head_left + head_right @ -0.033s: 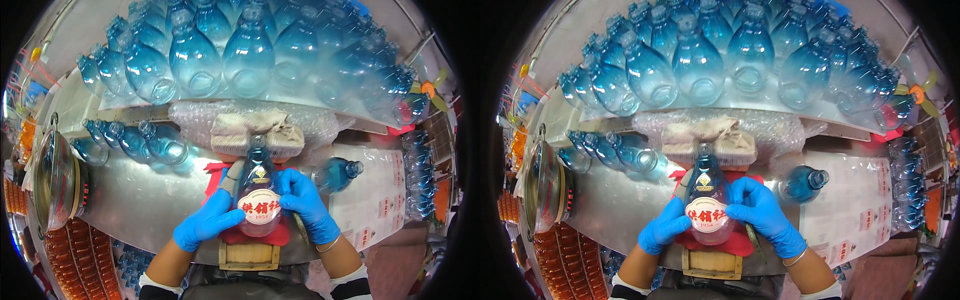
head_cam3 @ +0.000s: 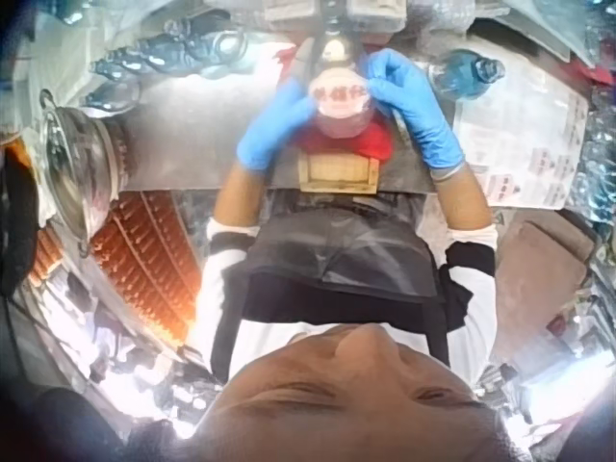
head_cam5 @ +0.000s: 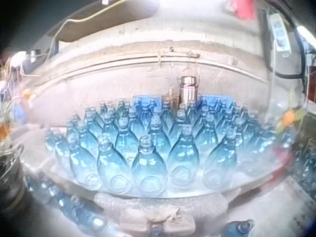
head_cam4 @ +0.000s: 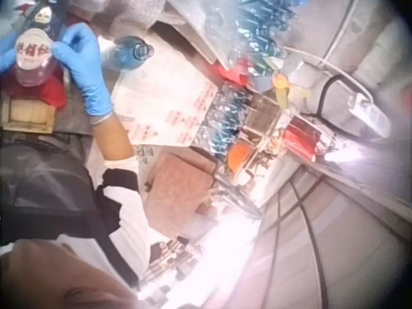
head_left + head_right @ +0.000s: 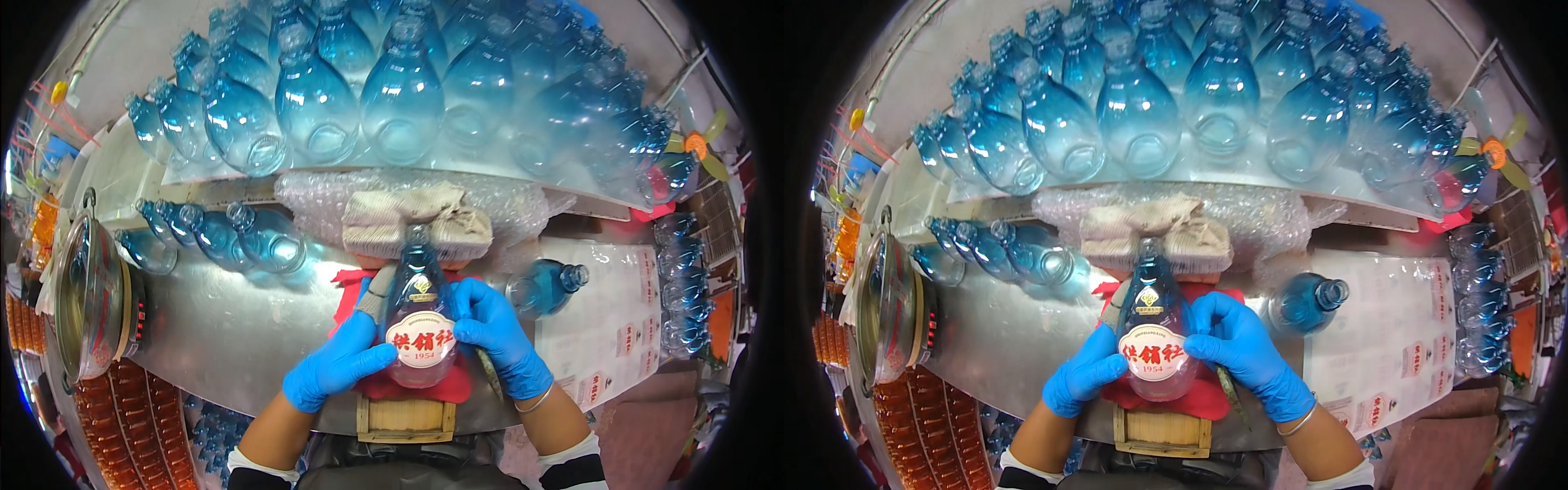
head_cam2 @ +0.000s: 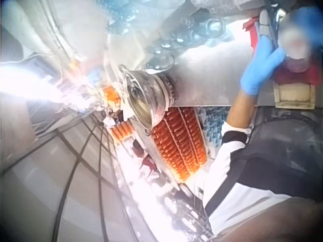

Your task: The person applies circular labels to the bodies of blue glass bottles. They pick up a bottle, place it on a red cloth, align a label, and smooth it down with a green tool. The process is repeated for multiple bottles in a production setting.

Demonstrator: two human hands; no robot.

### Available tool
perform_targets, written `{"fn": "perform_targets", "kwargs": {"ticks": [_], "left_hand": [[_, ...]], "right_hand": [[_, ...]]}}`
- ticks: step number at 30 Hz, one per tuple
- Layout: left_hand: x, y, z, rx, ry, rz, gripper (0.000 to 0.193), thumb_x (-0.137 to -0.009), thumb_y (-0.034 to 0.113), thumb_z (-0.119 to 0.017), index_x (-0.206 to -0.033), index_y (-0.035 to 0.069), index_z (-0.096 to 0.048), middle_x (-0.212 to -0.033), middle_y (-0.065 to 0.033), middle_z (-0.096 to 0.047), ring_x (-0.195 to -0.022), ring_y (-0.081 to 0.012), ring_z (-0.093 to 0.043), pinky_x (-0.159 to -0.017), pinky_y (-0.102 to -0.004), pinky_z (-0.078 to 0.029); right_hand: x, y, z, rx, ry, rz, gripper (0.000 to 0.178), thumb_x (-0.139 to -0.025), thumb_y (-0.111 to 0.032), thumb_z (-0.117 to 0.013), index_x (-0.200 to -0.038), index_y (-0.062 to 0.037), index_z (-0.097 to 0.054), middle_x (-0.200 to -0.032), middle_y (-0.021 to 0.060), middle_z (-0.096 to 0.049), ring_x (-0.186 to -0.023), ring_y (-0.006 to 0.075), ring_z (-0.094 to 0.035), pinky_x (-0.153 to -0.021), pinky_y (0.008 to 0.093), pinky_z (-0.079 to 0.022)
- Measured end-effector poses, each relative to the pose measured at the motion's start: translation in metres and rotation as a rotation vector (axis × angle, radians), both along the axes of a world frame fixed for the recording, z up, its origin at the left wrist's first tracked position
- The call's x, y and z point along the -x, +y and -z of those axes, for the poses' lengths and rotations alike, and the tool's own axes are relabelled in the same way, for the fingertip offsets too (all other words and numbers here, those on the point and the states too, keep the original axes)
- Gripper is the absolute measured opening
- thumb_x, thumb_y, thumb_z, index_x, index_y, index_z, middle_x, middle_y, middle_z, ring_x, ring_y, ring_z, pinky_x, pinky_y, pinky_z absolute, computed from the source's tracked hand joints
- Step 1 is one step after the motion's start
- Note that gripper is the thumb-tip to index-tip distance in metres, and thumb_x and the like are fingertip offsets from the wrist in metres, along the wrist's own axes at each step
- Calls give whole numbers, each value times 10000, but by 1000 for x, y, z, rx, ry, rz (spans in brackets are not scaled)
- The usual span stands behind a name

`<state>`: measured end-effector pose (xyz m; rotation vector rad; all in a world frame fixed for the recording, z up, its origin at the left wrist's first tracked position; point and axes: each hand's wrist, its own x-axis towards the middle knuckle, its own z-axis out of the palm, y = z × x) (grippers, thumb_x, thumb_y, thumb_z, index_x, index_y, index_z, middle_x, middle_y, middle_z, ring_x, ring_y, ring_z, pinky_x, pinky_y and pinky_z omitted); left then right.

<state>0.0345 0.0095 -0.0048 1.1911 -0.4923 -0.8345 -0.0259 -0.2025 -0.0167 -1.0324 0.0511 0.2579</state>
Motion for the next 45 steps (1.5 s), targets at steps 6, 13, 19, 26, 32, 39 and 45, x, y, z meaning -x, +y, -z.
{"fn": "perform_targets", "kwargs": {"ticks": [6, 13, 19, 26, 32, 39, 45], "left_hand": [[8, 17, 44, -355, 43, -119, 815, -803, 341, -577, -1400, -14, -151, -1405, -172, -264, -1298, -270, -269, -1071, -354, -213], [-9, -75, 18, -350, -144, -159, 716, -827, 329, -540, -1363, -7, -204, -1353, -159, -310, -1248, -259, -315, -1036, -349, -254], [0, -122, 9, -330, -220, -34, 633, -849, 318, -509, -1331, -1, -250, -1309, -148, -349, -1206, -250, -354, -1007, -344, -289], [11, -158, -4, -315, -299, 1, 543, -873, 305, -472, -1294, 6, -303, -1258, -135, -394, -1156, -240, -400, -973, -339, -330], [15, -160, 0, -326, -288, 0, 472, -895, 294, -440, -1262, 12, -349, -1213, -124, -433, -1114, -231, -439, -943, -334, -365], [12, -124, 18, -319, -181, -138, 402, -919, 281, -404, -1225, 19, -402, -1162, -111, -479, -1064, -220, -485, -909, -328, -406], [3, -25, 47, -212, 38, -356, 360, -941, 271, -372, -1193, 26, -447, -1118, -100, -518, -1021, -211, -524, -879, -324, -441]], "right_hand": [[12, 5, 17, 194, -43, 215, 215, -793, -186, -685, -815, -89, -495, -778, -5, -478, -733, 77, -456, -653, 239, -410], [-4, 24, 10, 590, -19, 220, 375, -694, -422, -752, -721, -112, -544, -662, 24, -550, -600, 128, -505, -530, 273, -424], [-3, 26, 23, 546, -113, 298, 365, -773, -426, -679, -763, -72, -587, -712, 53, -593, -667, 154, -547, -583, 307, -440], [-12, 34, 9, 687, -195, 357, 430, -756, -481, -683, -752, -53, -638, -562, 47, -570, -514, 152, -519, -481, 288, -416], [0, 28, 15, 530, -175, 402, 391, -739, -438, -716, -719, -61, -615, -629, 43, -573, -579, 145, -521, -524, 303, -420], [8, 13, 28, 484, -213, 372, 374, -758, -416, -702, -797, -57, -610, -720, 56, -592, -637, 143, -532, -567, 295, -444], [-11, 31, 17, 283, -105, 314, 389, -779, -379, -708, -696, -94, -457, -645, 7, -416, -623, 93, -400, -555, 264, -373]]}}
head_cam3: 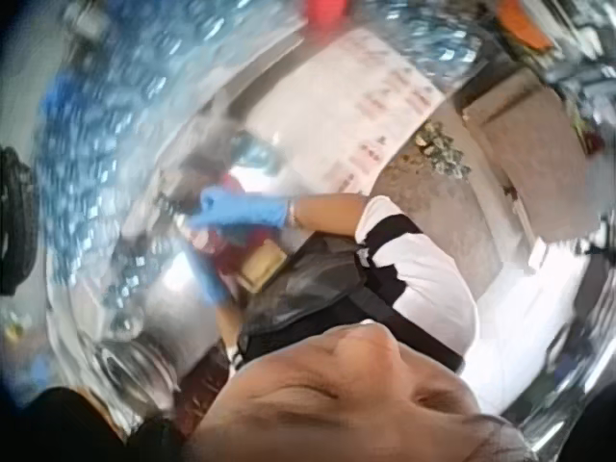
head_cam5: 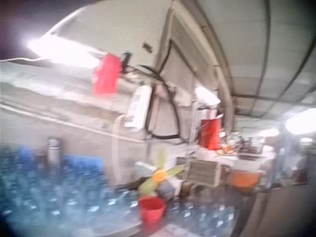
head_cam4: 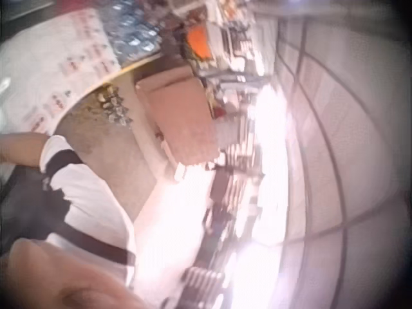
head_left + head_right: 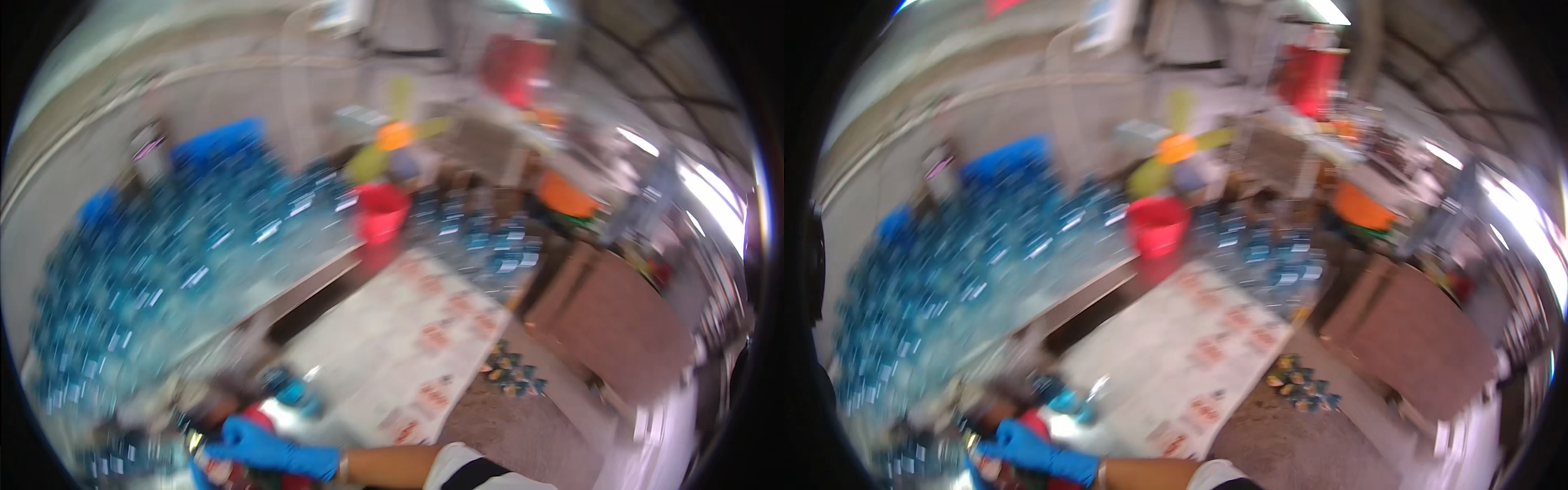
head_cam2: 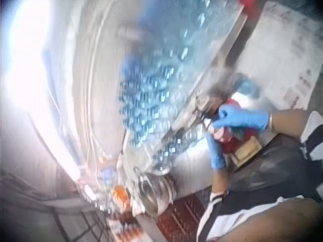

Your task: The person applies circular labels to the bodies of blue glass bottles. They pick up a bottle, place it on a red cloth, align a label, and smooth it down with a green tool. The process is repeated for multiple bottles in a production setting.

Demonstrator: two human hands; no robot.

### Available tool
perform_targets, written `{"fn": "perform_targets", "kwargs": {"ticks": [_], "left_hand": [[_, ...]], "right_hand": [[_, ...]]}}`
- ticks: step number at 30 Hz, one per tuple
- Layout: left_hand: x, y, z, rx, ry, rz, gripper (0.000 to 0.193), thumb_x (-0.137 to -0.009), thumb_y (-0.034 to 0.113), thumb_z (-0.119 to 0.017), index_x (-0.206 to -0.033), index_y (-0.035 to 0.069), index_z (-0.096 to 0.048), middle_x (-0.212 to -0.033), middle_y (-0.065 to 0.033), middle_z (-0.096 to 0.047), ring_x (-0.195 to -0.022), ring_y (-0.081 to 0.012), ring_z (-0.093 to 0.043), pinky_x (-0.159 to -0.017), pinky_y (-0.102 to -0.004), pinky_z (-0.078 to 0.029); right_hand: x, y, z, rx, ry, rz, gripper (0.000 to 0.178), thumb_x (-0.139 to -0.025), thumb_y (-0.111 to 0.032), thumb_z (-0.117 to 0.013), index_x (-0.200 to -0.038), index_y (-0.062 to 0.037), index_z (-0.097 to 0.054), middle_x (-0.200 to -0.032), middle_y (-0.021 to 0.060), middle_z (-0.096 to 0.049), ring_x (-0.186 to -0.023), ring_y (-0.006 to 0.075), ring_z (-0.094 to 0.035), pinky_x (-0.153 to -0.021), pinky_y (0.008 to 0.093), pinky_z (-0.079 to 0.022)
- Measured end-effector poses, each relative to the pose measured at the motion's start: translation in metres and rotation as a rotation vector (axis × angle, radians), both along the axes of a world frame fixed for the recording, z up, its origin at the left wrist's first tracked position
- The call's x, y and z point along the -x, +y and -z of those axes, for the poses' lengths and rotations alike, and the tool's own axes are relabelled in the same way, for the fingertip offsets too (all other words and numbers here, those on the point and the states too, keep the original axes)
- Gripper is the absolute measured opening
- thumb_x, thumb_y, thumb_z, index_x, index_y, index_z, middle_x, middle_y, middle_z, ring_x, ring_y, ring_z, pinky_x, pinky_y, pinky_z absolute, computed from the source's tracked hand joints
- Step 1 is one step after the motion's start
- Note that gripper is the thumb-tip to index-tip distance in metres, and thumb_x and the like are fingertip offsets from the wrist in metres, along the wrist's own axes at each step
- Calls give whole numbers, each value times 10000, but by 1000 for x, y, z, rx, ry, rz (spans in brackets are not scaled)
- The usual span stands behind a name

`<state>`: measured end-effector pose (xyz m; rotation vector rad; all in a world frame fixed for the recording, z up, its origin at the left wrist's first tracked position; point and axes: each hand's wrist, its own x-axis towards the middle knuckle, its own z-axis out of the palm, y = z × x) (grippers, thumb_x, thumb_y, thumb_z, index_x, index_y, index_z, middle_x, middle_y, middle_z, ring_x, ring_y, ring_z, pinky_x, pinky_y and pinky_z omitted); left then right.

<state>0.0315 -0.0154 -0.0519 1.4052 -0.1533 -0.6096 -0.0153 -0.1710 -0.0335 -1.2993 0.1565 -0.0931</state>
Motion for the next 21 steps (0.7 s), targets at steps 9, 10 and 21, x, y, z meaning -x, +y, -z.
{"fn": "perform_targets", "kwargs": {"ticks": [9, 10, 21], "left_hand": [[1, -2, -39, 271, 77, 37, 567, -909, 309, -461, -1339, -15, -286, -1239, -117, -459, -1127, -196, -472, -970, -330, -379], [6, -1, -45, 311, 47, 63, 566, -914, 315, -448, -1343, -16, -285, -1249, -120, -448, -1149, -201, -452, -984, -332, -363], [13, 3, -40, 209, -161, 176, 721, -891, 363, -472, -1408, -26, -154, -1405, -167, -272, -1294, -258, -299, -1071, -365, -236]], "right_hand": [[4, -7, -35, -31, 258, -25, 302, -804, -158, -680, -697, -105, -404, -690, -38, -435, -667, 47, -397, -597, 215, -367], [10, -7, -36, -12, 278, -35, 296, -807, -177, -674, -701, -107, -407, -699, -42, -438, -675, 46, -401, -607, 211, -365], [30, -15, -39, -122, 225, -71, 233, -798, -201, -675, -822, -95, -470, -802, -33, -438, -731, 52, -412, -658, 197, -386]]}}
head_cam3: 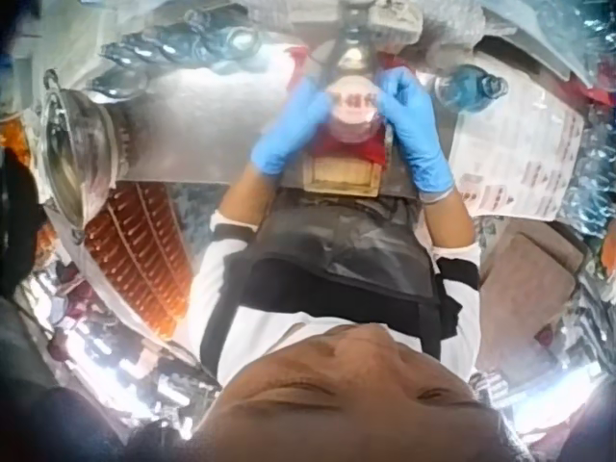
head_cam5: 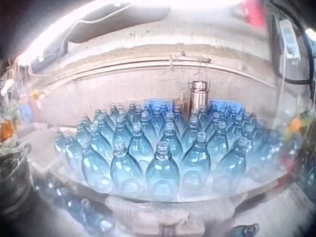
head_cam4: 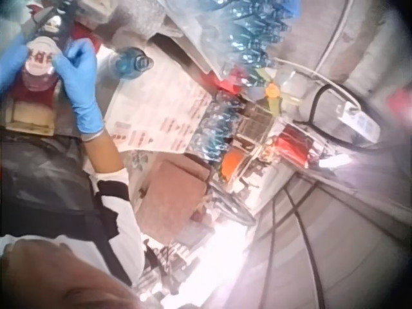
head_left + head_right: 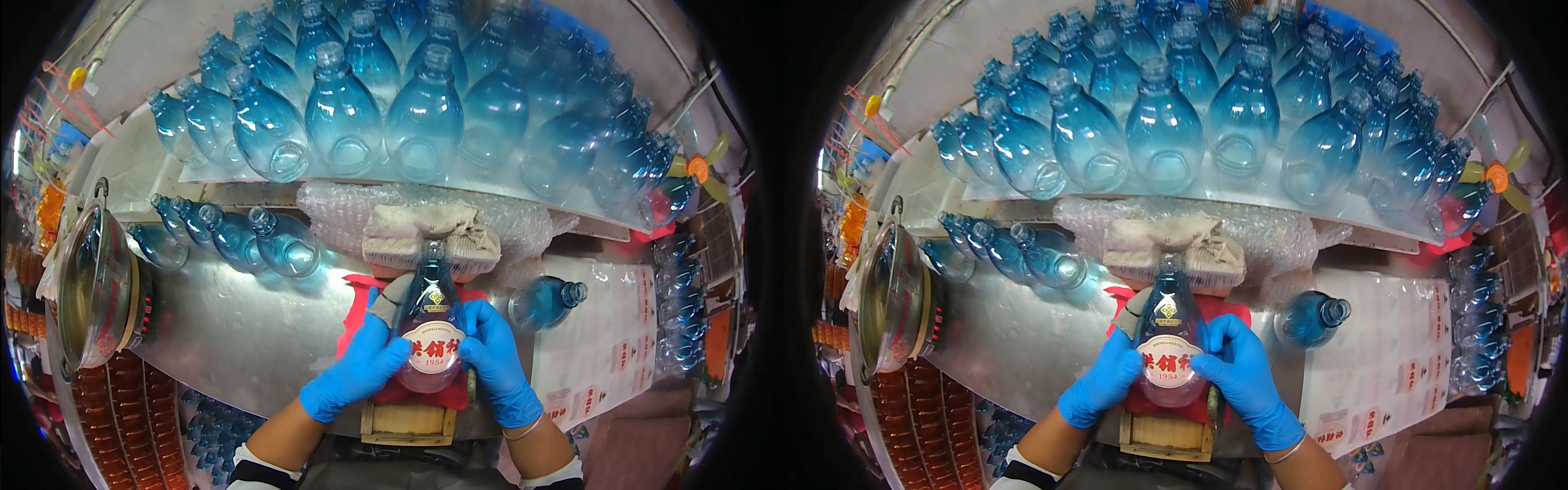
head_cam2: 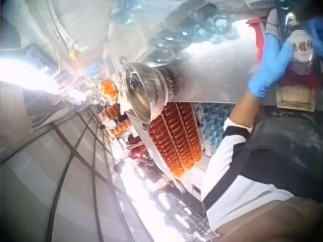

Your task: The person applies circular labels to the bodies of blue glass bottles. They pick up a bottle, place it on a red cloth, align a label, and smooth it down with a green tool. The process is repeated for multiple bottles in a production setting.

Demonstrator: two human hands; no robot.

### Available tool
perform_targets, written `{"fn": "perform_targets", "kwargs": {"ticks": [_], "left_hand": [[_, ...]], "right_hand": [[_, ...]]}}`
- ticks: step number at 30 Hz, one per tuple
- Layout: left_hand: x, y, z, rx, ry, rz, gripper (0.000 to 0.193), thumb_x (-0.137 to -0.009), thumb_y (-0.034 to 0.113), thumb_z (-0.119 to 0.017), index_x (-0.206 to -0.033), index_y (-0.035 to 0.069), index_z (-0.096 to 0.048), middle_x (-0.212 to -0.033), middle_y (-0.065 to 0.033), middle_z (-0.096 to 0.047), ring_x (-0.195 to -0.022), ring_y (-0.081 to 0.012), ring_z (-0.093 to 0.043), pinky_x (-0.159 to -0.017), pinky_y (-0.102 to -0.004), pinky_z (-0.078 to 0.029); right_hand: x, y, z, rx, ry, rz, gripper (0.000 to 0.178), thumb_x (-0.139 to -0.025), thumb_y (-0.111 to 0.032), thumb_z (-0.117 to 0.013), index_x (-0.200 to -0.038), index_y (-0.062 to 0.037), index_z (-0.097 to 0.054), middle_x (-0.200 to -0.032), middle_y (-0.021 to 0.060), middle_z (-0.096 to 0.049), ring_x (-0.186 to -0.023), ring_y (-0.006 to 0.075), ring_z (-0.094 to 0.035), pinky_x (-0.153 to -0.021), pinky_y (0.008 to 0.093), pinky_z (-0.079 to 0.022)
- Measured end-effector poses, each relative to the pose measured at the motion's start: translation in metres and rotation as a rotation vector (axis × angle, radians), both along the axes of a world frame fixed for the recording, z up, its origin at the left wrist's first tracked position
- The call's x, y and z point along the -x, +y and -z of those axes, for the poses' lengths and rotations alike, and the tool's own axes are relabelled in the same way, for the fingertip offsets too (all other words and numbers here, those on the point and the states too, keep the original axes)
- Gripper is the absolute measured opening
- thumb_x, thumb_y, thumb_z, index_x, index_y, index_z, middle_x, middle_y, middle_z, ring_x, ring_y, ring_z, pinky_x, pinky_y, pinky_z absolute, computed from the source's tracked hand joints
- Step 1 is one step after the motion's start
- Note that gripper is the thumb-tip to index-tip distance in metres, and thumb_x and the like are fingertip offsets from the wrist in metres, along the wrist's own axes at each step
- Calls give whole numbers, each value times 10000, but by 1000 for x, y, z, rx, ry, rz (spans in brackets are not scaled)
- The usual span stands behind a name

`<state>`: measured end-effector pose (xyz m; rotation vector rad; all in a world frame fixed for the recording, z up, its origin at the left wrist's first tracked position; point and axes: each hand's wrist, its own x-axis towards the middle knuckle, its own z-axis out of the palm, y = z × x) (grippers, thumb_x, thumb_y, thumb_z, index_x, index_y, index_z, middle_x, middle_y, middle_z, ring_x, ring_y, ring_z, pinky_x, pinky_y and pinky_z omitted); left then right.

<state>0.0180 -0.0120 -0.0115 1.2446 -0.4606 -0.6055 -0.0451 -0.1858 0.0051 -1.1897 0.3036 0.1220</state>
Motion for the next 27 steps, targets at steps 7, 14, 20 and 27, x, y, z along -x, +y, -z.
{"fn": "perform_targets", "kwargs": {"ticks": [7, 14, 20, 27], "left_hand": [[-2, 3, 0, 59, 133, 44, 758, -881, 376, -481, -1416, -25, -124, -1429, -178, -230, -1331, -263, -234, -1093, -368, -179], [5, 8, 5, -69, -245, -152, 686, -868, 381, -486, -1389, -5, -259, -1411, -201, -274, -1305, -294, -292, -1094, -403, -155], [1, 12, -44, -689, -972, -101, 818, -671, 630, -623, -1319, 153, -471, -1354, -211, -376, -1190, -341, -455, -1012, -650, 83], [12, 8, -40, -741, -923, -167, 971, -604, 692, -642, -1342, 101, -422, -1339, -208, -405, -1184, -325, -473, -992, -660, 110]], "right_hand": [[-1, -2, 10, -39, -82, -5, 285, -759, -169, -715, -806, -109, -441, -836, -20, -421, -754, 66, -416, -691, 205, -386], [-3, -10, -1, -10, 1, 9, 242, -761, -143, -706, -798, -102, -470, -791, -25, -470, -691, 50, -467, -622, 189, -411], [-18, 0, -31, 262, 10, 39, 225, -750, -116, -730, -788, -83, -511, -728, -36, -497, -668, 43, -476, -606, 185, -406], [-28, -5, -26, 188, 111, 7, 229, -812, -209, -680, -732, -87, -503, -698, -34, -494, -641, 44, -452, -573, 208, -387]]}}
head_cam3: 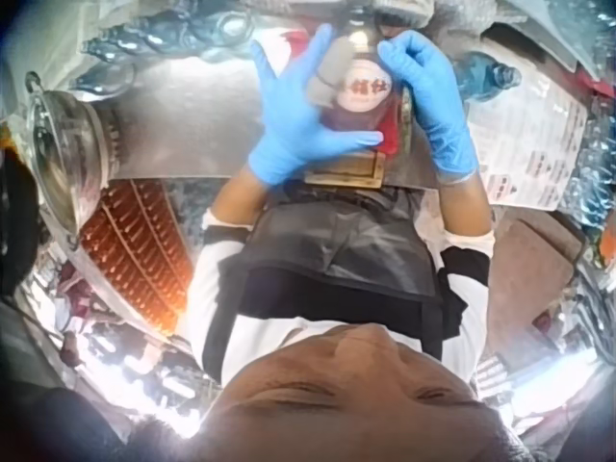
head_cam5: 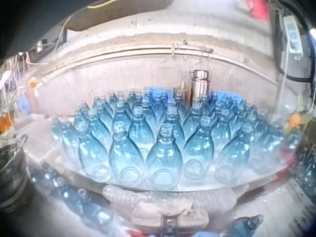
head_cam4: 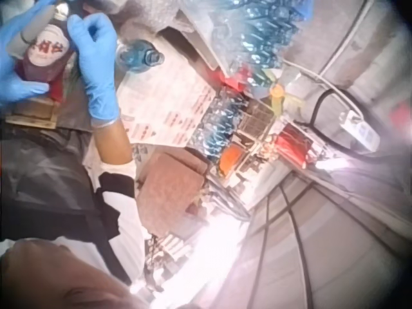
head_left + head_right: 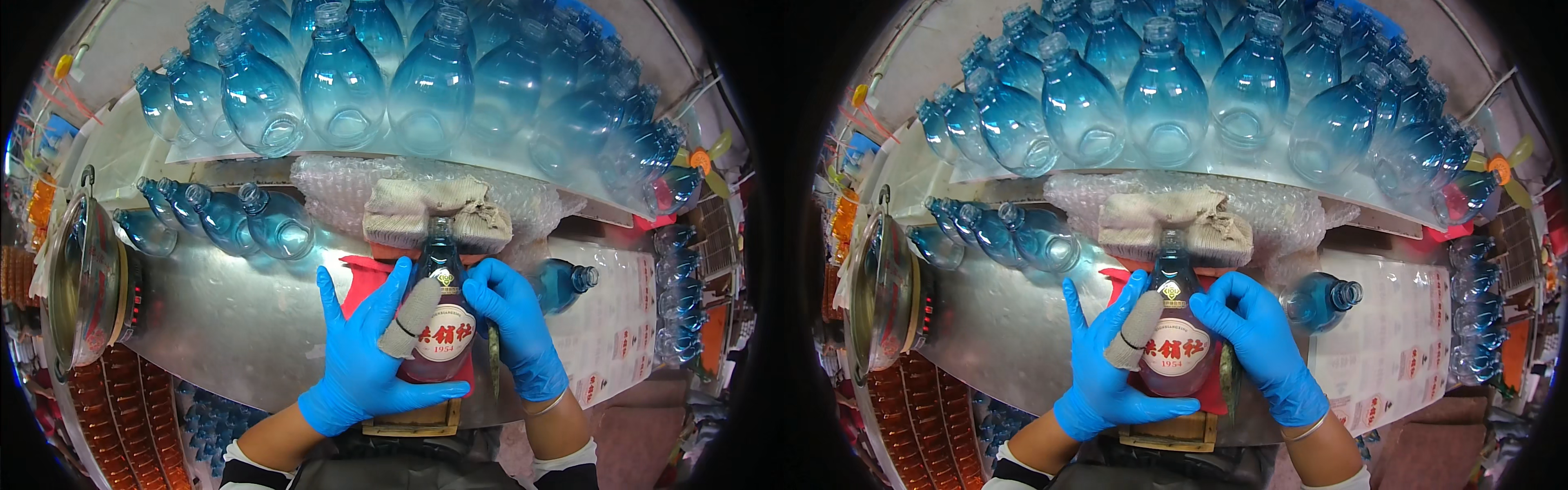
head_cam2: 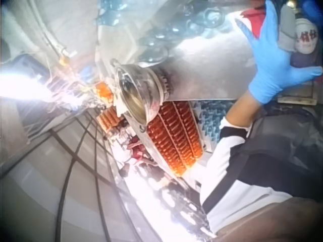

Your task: The person applies circular labels to the bodies of blue glass bottles. They pick up a bottle, place it on a red cloth, align a label, and smooth it down with a green tool. The process is repeated for multiple bottles in a production setting.

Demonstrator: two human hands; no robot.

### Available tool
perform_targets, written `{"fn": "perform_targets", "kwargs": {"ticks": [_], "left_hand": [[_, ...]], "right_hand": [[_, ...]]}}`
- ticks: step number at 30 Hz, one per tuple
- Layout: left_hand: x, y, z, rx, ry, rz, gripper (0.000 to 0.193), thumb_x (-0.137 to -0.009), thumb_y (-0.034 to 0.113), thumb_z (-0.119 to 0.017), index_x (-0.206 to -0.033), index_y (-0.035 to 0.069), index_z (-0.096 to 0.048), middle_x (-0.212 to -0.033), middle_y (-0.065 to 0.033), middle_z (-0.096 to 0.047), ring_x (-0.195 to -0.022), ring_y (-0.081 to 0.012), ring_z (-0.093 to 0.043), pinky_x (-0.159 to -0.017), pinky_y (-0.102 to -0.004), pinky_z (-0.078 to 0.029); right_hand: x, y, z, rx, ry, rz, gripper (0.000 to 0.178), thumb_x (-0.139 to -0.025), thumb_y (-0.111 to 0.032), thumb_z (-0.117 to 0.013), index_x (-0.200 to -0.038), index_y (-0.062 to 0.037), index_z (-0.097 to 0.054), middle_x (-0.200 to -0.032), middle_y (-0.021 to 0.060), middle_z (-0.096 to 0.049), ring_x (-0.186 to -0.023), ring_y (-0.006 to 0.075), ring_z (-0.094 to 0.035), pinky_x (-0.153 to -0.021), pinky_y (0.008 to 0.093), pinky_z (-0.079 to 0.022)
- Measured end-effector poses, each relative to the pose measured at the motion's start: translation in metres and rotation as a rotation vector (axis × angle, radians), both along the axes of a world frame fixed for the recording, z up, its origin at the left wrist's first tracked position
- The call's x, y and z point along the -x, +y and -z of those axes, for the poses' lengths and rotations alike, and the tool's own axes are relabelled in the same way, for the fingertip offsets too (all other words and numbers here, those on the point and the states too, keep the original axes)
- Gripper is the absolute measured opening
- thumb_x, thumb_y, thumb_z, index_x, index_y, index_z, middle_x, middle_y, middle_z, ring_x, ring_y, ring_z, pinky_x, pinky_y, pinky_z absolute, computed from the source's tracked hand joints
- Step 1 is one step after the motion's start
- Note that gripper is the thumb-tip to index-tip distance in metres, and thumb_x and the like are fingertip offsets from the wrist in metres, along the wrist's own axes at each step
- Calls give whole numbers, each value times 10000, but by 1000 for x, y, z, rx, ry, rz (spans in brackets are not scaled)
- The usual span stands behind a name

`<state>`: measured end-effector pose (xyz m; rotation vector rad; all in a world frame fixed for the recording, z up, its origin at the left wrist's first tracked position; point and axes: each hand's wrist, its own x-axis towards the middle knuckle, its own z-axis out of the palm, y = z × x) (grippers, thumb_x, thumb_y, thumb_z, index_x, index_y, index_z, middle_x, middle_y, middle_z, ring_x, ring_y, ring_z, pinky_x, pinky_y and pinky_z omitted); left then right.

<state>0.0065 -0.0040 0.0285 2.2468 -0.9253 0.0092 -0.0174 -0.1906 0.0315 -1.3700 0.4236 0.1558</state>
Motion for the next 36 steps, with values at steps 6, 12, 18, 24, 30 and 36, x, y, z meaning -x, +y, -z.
{"fn": "perform_targets", "kwargs": {"ticks": [6, 12, 18, 24, 30, 36], "left_hand": [[-1, 2, -3, 61, 89, 0, 1007, -603, 686, -650, -1357, 73, -385, -1335, -201, -410, -1189, -316, -465, -997, -650, 118], [-12, -1, -19, -120, -40, 89, 1074, -542, 651, -723, -1370, 76, -354, -1272, -170, -478, -1189, -318, -458, -1030, -628, 81], [-23, 1, -20, -102, -6, 106, 1071, -559, 680, -682, -1375, 73, -348, -1288, -147, -458, -1146, -264, -494, -1023, -654, 42], [-19, -1, -11, 50, 100, 65, 1099, -545, 677, -699, -1378, 65, -326, -1241, -138, -499, -1127, -273, -508, -1024, -642, 72], [-16, 4, -18, -108, 28, 96, 919, -588, 657, -684, -1301, 121, -461, -1271, -162, -466, -1148, -299, -491, -1021, -641, 89], [-20, -6, -36, -339, -89, 144, 905, -513, 652, -736, -1241, 153, -537, -1317, -167, -428, -1229, -283, -415, -1057, -599, 80]], "right_hand": [[10, -7, 5, -398, 215, 295, 366, -878, -427, -549, -722, -100, -500, -683, 12, -498, -622, 102, -473, -514, 242, -352], [32, -8, -18, -331, 141, 513, 284, -901, -354, -546, -875, -72, -574, -811, 31, -582, -711, 126, -566, -623, 260, -476], [13, -1, -43, 375, -361, 35, 199, -761, -36, -703, -924, -7, -592, -870, 65, -633, -780, 104, -608, -699, 234, -499], [-27, -10, -19, 727, -551, 202, 201, -755, -46, -707, -911, 4, -590, -857, 69, -624, -771, 106, -611, -673, 234, -499], [-1, 1, -24, 531, -530, 192, 222, -744, -40, -714, -928, -12, -592, -864, 75, -610, -758, 125, -611, -656, 246, -495], [-13, -7, -5, 668, -657, 199, 214, -755, -90, -709, -927, -39, -591, -822, 99, -580, -727, 215, -584, -638, 301, -470]]}}
